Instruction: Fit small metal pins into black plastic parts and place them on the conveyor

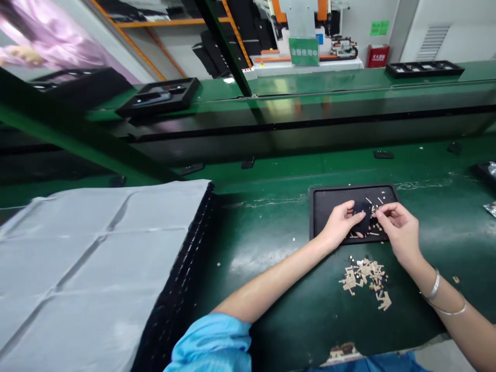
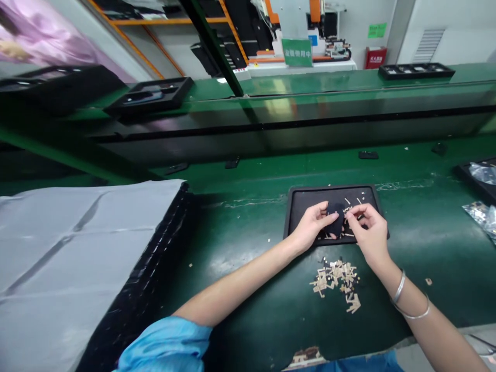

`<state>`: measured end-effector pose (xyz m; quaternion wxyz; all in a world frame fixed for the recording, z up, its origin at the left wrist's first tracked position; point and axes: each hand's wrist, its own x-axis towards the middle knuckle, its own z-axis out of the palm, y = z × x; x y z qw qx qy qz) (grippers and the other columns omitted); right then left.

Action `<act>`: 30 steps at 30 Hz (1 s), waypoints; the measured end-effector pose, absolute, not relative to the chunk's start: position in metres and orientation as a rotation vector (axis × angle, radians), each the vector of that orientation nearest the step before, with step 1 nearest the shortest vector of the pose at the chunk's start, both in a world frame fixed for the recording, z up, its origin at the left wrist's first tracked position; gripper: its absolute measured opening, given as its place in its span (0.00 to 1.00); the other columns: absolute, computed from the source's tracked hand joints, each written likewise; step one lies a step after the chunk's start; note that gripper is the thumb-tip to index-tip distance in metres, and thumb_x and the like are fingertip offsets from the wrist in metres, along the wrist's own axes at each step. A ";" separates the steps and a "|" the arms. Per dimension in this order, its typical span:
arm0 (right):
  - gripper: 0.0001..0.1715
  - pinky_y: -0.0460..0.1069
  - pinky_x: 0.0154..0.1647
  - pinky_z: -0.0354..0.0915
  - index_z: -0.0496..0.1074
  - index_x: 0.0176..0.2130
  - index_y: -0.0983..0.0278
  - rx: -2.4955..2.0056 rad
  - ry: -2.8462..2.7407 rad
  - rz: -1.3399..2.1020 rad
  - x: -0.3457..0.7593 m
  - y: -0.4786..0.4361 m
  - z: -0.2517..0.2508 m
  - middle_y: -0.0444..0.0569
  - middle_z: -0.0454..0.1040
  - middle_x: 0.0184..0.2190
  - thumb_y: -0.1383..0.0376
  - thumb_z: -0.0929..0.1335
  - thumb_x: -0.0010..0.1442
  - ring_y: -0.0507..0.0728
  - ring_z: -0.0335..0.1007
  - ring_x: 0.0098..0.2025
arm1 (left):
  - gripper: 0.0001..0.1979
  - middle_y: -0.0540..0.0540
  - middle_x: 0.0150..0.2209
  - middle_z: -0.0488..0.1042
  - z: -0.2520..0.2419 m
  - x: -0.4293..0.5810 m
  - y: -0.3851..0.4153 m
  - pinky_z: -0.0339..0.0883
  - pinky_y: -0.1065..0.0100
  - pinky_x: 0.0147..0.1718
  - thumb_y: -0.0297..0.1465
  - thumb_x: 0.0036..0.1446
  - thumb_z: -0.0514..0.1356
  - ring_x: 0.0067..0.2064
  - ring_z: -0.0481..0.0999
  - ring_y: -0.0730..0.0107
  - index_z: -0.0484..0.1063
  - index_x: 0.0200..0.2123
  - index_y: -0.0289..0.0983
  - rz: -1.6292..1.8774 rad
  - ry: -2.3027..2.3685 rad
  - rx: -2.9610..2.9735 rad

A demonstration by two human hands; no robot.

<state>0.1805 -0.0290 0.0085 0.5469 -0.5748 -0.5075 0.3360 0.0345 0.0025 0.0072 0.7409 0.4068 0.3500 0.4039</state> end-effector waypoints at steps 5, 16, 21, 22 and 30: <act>0.07 0.44 0.22 0.61 0.70 0.30 0.63 -1.433 -1.228 0.702 0.179 -0.032 0.013 0.47 0.73 0.29 0.61 0.69 0.54 0.50 0.66 0.27 | 0.18 0.51 0.27 0.74 0.012 0.034 -0.003 0.67 0.74 0.30 0.35 0.41 0.70 0.26 0.72 0.78 0.65 0.29 0.35 0.961 0.799 0.917; 0.03 0.45 0.22 0.60 0.69 0.29 0.62 -1.462 -1.292 0.629 0.176 -0.036 0.025 0.45 0.73 0.26 0.66 0.69 0.54 0.50 0.67 0.26 | 0.11 0.51 0.29 0.72 0.015 0.035 -0.004 0.64 0.76 0.33 0.28 0.46 0.66 0.32 0.73 0.76 0.65 0.30 0.35 1.021 0.823 1.082; 0.03 0.45 0.22 0.60 0.69 0.28 0.62 -1.470 -1.304 0.612 0.175 -0.035 0.028 0.44 0.73 0.26 0.68 0.69 0.53 0.50 0.66 0.25 | 0.11 0.52 0.29 0.71 0.013 0.035 -0.004 0.62 0.76 0.29 0.30 0.47 0.66 0.32 0.71 0.77 0.65 0.31 0.35 1.008 0.814 1.138; 0.04 0.45 0.21 0.60 0.69 0.28 0.61 -1.470 -1.305 0.612 0.175 -0.035 0.028 0.44 0.73 0.26 0.68 0.70 0.53 0.50 0.66 0.25 | 0.12 0.52 0.29 0.71 0.013 0.035 -0.004 0.62 0.76 0.29 0.31 0.47 0.66 0.32 0.71 0.76 0.65 0.31 0.35 1.004 0.816 1.153; 0.05 0.46 0.22 0.61 0.70 0.28 0.61 -1.460 -1.299 0.649 0.177 -0.034 0.027 0.43 0.72 0.25 0.69 0.70 0.52 0.50 0.67 0.24 | 0.09 0.52 0.29 0.68 0.013 0.036 -0.003 0.63 0.75 0.34 0.29 0.47 0.64 0.32 0.69 0.78 0.65 0.30 0.35 1.045 0.766 1.188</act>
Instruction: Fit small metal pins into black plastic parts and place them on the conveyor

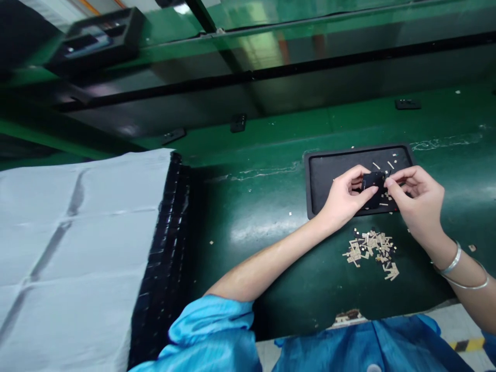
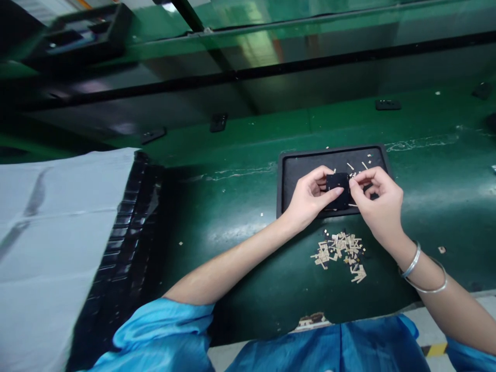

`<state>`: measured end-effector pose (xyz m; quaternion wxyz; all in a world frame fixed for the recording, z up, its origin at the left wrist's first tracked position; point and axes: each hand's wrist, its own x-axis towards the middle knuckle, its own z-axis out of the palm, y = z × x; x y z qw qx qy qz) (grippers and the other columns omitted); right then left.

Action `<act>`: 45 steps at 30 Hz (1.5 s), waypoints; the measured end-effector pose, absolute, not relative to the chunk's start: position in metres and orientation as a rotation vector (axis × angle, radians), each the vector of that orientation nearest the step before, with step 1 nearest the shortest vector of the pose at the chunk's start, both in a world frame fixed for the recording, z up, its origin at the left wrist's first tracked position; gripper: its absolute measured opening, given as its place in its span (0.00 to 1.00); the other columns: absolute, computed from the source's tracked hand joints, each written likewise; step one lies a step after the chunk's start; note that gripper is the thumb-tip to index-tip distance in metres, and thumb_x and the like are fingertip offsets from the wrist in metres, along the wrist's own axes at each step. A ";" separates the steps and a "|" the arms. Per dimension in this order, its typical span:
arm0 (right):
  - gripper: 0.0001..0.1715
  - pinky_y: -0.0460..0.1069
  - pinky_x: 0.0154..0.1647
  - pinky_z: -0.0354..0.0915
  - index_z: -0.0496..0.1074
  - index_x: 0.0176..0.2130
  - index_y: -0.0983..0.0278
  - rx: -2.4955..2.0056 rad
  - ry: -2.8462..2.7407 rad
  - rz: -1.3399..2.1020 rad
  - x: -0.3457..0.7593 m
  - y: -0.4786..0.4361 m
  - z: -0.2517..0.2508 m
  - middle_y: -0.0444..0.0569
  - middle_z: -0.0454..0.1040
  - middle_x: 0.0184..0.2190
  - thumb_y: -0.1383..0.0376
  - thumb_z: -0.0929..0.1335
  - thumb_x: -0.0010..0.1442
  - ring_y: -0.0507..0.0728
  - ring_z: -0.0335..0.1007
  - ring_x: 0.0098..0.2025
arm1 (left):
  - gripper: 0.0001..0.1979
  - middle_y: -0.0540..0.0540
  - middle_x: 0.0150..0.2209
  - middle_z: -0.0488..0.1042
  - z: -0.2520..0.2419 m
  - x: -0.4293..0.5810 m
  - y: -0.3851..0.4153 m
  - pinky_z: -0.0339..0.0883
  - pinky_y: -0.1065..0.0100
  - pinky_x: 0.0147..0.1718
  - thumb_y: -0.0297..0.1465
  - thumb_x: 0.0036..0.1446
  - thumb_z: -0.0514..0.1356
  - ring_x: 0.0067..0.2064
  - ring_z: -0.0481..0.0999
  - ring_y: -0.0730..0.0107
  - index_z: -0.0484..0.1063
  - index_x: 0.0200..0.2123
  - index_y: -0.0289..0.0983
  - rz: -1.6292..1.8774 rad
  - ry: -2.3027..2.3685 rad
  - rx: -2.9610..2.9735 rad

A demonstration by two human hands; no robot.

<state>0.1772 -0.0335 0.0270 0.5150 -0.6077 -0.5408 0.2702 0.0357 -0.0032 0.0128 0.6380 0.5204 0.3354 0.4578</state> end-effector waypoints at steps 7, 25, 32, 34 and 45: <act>0.05 0.45 0.23 0.63 0.71 0.28 0.60 -1.406 -1.245 0.743 0.179 -0.030 0.025 0.43 0.72 0.24 0.70 0.71 0.51 0.50 0.68 0.25 | 0.09 0.52 0.30 0.68 0.015 0.036 -0.003 0.65 0.72 0.38 0.29 0.47 0.63 0.33 0.70 0.76 0.65 0.30 0.36 1.044 0.772 1.210; 0.04 0.45 0.23 0.63 0.71 0.28 0.62 -1.411 -1.222 0.761 0.178 -0.030 0.028 0.43 0.73 0.24 0.69 0.71 0.52 0.50 0.68 0.25 | 0.10 0.52 0.30 0.68 0.017 0.035 -0.003 0.65 0.72 0.37 0.31 0.47 0.64 0.34 0.70 0.76 0.65 0.31 0.36 1.030 0.787 1.229; 0.04 0.44 0.22 0.62 0.71 0.28 0.62 -1.410 -1.218 0.761 0.179 -0.030 0.026 0.43 0.72 0.23 0.69 0.71 0.51 0.50 0.68 0.24 | 0.10 0.52 0.31 0.68 0.017 0.034 -0.003 0.66 0.72 0.37 0.30 0.47 0.64 0.34 0.71 0.75 0.65 0.31 0.36 1.020 0.801 1.224; 0.04 0.44 0.22 0.62 0.71 0.28 0.62 -1.402 -1.218 0.767 0.179 -0.030 0.026 0.42 0.72 0.23 0.69 0.71 0.52 0.50 0.68 0.24 | 0.10 0.52 0.31 0.68 0.017 0.035 -0.003 0.66 0.72 0.37 0.30 0.47 0.64 0.35 0.71 0.75 0.65 0.31 0.36 1.023 0.800 1.222; 0.04 0.46 0.23 0.64 0.72 0.28 0.61 -1.404 -1.206 0.798 0.181 -0.029 0.026 0.42 0.71 0.22 0.67 0.72 0.52 0.51 0.67 0.23 | 0.13 0.50 0.33 0.71 0.016 0.034 -0.003 0.68 0.71 0.38 0.33 0.46 0.65 0.37 0.73 0.73 0.66 0.34 0.36 0.989 0.815 1.194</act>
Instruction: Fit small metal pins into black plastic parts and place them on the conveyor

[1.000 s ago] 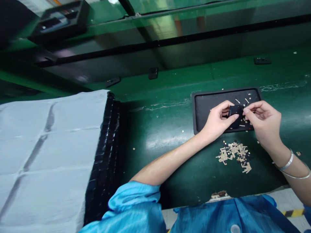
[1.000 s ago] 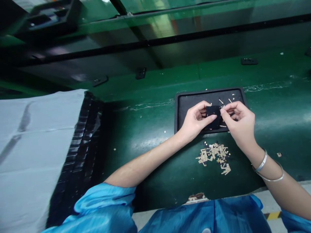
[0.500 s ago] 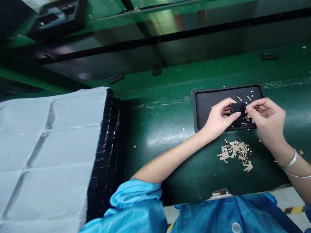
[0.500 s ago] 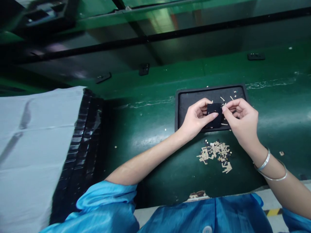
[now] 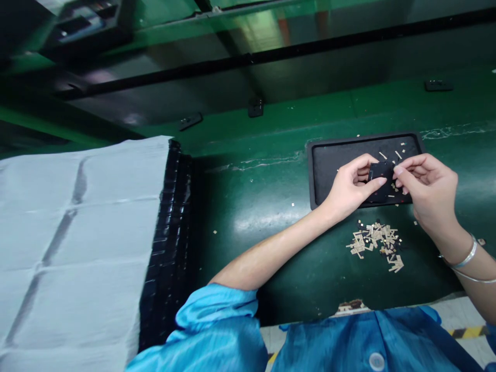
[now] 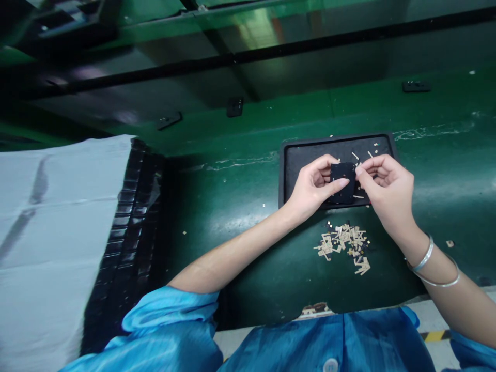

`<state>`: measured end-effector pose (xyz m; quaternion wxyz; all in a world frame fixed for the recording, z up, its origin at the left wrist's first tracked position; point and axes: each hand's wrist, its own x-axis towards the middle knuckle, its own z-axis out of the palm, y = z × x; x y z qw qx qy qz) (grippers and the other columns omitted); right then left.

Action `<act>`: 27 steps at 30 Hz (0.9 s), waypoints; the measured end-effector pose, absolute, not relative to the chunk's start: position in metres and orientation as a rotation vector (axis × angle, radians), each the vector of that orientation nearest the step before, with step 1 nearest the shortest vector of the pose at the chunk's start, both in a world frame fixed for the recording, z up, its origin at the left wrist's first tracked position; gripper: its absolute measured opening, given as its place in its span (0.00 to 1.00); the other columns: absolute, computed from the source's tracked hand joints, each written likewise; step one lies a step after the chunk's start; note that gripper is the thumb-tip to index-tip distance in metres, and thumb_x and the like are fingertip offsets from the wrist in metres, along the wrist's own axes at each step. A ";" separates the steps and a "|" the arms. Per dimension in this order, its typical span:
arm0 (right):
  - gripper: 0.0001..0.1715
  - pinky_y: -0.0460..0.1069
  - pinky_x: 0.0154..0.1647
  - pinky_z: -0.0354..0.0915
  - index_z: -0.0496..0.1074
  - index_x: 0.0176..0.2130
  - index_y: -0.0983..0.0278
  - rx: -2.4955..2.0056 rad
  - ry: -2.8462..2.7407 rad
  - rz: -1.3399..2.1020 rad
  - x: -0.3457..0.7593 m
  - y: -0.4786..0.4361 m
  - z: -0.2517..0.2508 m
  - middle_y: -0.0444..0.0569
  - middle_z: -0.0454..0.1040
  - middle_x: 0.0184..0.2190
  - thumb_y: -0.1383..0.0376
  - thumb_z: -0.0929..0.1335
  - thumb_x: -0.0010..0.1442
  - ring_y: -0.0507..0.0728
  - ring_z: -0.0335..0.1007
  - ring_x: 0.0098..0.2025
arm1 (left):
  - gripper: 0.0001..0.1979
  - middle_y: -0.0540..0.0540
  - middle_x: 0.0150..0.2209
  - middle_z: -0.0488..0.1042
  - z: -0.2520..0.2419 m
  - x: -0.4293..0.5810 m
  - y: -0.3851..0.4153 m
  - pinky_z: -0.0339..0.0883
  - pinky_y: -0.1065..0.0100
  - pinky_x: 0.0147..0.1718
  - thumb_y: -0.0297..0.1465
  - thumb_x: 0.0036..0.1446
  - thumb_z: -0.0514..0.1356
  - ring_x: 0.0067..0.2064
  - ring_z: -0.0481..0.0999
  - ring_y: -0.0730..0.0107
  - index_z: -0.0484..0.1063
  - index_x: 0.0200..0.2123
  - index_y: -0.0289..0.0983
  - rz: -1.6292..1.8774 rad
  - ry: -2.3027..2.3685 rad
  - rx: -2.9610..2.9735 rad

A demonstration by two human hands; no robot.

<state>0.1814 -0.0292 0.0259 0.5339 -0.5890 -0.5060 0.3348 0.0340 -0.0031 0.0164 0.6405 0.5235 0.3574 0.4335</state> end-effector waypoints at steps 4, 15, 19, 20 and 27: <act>0.03 0.46 0.21 0.61 0.74 0.30 0.60 -1.344 -1.173 0.836 0.183 -0.027 0.026 0.43 0.72 0.23 0.66 0.73 0.52 0.51 0.66 0.23 | 0.16 0.52 0.30 0.71 0.016 0.033 -0.002 0.67 0.73 0.34 0.36 0.44 0.67 0.33 0.72 0.76 0.65 0.33 0.36 0.969 0.769 1.121; 0.09 0.44 0.16 0.56 0.71 0.27 0.62 -1.240 -1.105 1.159 0.185 -0.022 0.030 0.41 0.67 0.20 0.61 0.73 0.49 0.48 0.62 0.20 | 0.19 0.53 0.29 0.71 0.016 0.031 -0.001 0.65 0.76 0.22 0.38 0.44 0.68 0.27 0.70 0.78 0.65 0.35 0.37 0.936 0.727 1.047; 0.15 0.43 0.14 0.55 0.68 0.25 0.62 -1.217 -1.078 1.251 0.188 -0.019 0.030 0.40 0.64 0.18 0.59 0.75 0.45 0.47 0.60 0.19 | 0.19 0.52 0.30 0.72 0.016 0.031 -0.001 0.66 0.75 0.25 0.38 0.44 0.68 0.29 0.72 0.77 0.65 0.36 0.38 0.910 0.669 1.028; 0.16 0.43 0.14 0.55 0.68 0.25 0.62 -1.200 -1.073 1.287 0.189 -0.018 0.030 0.39 0.64 0.17 0.58 0.76 0.44 0.47 0.60 0.18 | 0.19 0.52 0.31 0.73 0.015 0.031 0.000 0.67 0.75 0.25 0.37 0.44 0.68 0.29 0.72 0.76 0.65 0.36 0.38 0.894 0.637 1.016; 0.21 0.43 0.14 0.55 0.66 0.25 0.62 -1.121 -1.131 1.272 0.191 -0.017 0.027 0.39 0.64 0.20 0.53 0.77 0.42 0.47 0.59 0.18 | 0.23 0.51 0.30 0.73 0.013 0.033 0.001 0.66 0.73 0.26 0.40 0.45 0.67 0.27 0.72 0.76 0.64 0.41 0.38 0.886 0.667 1.045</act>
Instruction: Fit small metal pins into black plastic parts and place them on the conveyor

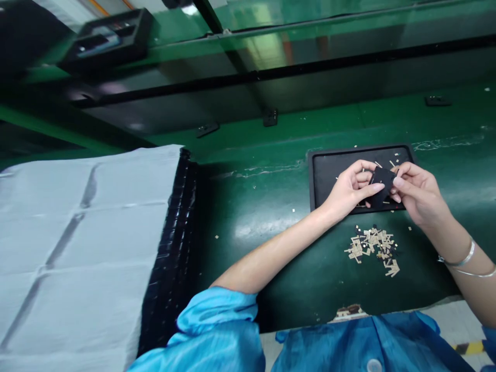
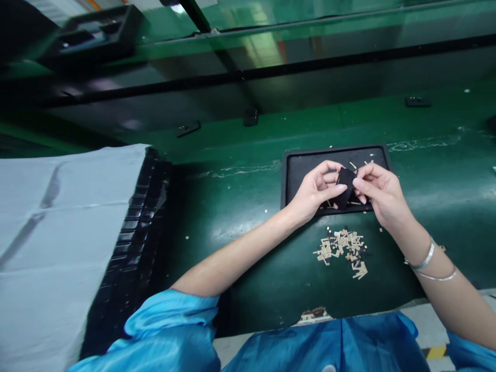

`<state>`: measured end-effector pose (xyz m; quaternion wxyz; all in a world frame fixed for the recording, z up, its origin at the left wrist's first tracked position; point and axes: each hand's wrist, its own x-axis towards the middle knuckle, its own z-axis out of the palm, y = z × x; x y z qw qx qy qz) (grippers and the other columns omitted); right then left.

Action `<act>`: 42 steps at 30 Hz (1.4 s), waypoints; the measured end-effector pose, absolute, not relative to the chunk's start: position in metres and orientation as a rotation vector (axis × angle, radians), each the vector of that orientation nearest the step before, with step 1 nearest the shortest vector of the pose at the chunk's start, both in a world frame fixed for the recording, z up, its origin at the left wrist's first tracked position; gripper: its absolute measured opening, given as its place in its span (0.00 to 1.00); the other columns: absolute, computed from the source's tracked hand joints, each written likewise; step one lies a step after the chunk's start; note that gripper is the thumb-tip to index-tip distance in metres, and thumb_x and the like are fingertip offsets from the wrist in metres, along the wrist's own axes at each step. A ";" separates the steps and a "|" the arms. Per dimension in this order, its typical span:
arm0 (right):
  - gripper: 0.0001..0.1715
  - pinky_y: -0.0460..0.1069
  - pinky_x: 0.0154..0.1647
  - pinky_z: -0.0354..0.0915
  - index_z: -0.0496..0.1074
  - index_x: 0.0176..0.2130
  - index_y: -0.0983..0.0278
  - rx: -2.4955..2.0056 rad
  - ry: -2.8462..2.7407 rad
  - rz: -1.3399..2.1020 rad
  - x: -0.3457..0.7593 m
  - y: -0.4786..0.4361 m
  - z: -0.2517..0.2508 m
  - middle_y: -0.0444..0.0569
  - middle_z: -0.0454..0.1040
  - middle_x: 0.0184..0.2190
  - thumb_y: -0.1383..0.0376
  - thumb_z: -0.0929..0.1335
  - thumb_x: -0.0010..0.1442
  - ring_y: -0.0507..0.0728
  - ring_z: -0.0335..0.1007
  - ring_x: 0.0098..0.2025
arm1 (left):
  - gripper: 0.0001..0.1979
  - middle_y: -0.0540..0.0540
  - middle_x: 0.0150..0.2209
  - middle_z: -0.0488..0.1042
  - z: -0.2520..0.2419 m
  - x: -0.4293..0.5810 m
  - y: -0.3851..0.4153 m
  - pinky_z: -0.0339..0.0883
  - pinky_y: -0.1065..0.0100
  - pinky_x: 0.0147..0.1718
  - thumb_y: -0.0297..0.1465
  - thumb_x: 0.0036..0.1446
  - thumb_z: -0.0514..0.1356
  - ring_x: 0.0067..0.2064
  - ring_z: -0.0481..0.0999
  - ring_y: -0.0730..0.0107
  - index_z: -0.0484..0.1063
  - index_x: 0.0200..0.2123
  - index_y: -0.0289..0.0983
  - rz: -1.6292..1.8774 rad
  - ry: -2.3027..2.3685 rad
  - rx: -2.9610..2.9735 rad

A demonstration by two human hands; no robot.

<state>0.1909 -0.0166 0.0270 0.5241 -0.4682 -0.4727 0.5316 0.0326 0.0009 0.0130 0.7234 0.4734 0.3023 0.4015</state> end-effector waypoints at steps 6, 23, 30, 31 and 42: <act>0.11 0.44 0.17 0.56 0.70 0.27 0.61 -1.145 -1.168 1.071 0.189 -0.023 0.022 0.41 0.67 0.25 0.61 0.75 0.48 0.46 0.57 0.19 | 0.25 0.45 0.41 0.75 0.014 0.038 -0.006 0.65 0.69 0.39 0.35 0.41 0.71 0.43 0.73 0.68 0.68 0.43 0.36 1.085 0.910 1.434; 0.09 0.46 0.18 0.55 0.69 0.26 0.61 -1.150 -1.171 1.124 0.182 -0.028 0.026 0.41 0.66 0.22 0.62 0.73 0.47 0.48 0.58 0.20 | 0.19 0.43 0.50 0.72 0.010 0.037 -0.008 0.65 0.69 0.40 0.27 0.50 0.64 0.52 0.70 0.62 0.68 0.47 0.37 1.248 0.897 1.587; 0.09 0.45 0.17 0.54 0.69 0.24 0.61 -1.149 -1.067 1.329 0.184 -0.025 0.030 0.41 0.66 0.18 0.63 0.74 0.45 0.49 0.60 0.19 | 0.18 0.45 0.48 0.73 0.010 0.035 -0.009 0.62 0.64 0.47 0.24 0.50 0.62 0.51 0.69 0.62 0.69 0.46 0.39 1.259 0.949 1.717; 0.09 0.45 0.17 0.54 0.69 0.24 0.61 -1.152 -1.057 1.360 0.185 -0.025 0.030 0.41 0.66 0.18 0.63 0.74 0.45 0.49 0.60 0.19 | 0.18 0.45 0.48 0.73 0.010 0.035 -0.009 0.62 0.63 0.48 0.24 0.51 0.61 0.51 0.69 0.62 0.69 0.46 0.39 1.263 0.938 1.739; 0.09 0.44 0.19 0.59 0.73 0.26 0.61 -1.134 -1.222 1.092 0.188 -0.023 0.024 0.42 0.70 0.22 0.61 0.75 0.48 0.48 0.63 0.22 | 0.21 0.44 0.48 0.73 0.009 0.038 -0.007 0.66 0.70 0.38 0.26 0.48 0.65 0.49 0.71 0.65 0.67 0.46 0.38 1.180 0.943 1.541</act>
